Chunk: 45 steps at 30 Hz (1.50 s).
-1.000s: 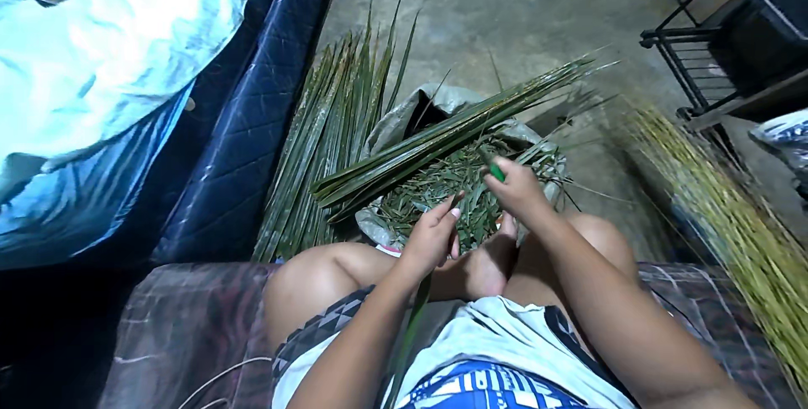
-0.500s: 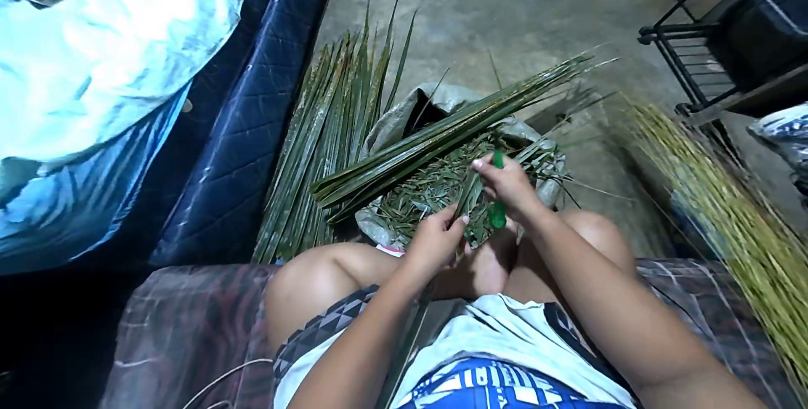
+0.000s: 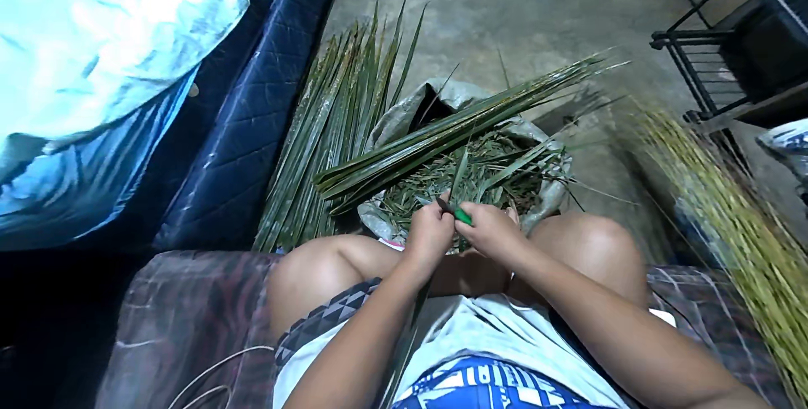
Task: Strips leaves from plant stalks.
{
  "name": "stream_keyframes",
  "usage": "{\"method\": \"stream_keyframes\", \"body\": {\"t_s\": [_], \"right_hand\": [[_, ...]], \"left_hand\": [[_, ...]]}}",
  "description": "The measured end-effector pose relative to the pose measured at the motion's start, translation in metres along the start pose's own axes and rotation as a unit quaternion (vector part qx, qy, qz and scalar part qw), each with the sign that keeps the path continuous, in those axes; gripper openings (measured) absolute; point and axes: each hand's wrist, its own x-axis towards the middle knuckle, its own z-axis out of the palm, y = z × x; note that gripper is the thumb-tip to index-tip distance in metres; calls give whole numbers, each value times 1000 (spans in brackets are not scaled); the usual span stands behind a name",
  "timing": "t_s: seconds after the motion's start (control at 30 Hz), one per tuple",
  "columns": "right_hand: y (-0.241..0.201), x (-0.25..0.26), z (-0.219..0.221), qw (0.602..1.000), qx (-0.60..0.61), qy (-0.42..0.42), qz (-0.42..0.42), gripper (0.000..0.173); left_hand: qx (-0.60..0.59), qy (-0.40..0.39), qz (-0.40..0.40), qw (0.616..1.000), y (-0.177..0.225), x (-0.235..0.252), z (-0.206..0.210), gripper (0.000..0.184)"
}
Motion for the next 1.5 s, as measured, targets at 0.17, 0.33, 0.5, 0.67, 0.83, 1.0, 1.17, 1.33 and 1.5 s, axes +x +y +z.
{"method": "stream_keyframes", "body": {"t_s": [0.17, 0.33, 0.5, 0.67, 0.83, 1.0, 1.17, 1.33, 1.5], "right_hand": [[7, 25, -16, 991, -56, 113, 49, 33], [17, 32, -27, 991, -12, 121, 64, 29], [-3, 7, 1, 1000, -9, -7, 7, 30], [6, 26, -13, 989, -93, 90, 71, 30], [26, 44, -34, 970, -29, 208, 123, 27], [8, 18, -11, 998, 12, 35, 48, 31], [-3, 13, -9, 996, -52, 27, 65, 31], [26, 41, -34, 974, -42, 176, 136, 29], [20, 29, -33, 987, 14, 127, 102, 27]], "left_hand": [[18, -1, 11, 1000, 3, -4, -3, 44], [12, -6, 15, 1000, -3, -3, 3, 44], [20, 17, 16, 1000, -6, -2, -3, 42], [52, 8, 26, 998, -4, -3, 2, 45], [63, 7, 33, 997, -4, -4, 5, 46], [80, 21, 40, 996, -7, -3, 3, 43], [135, 30, 46, 989, -3, -6, 7, 42], [154, 33, 57, 986, -3, -7, 8, 47], [135, 35, 58, 989, -5, -6, 6, 46]]}}
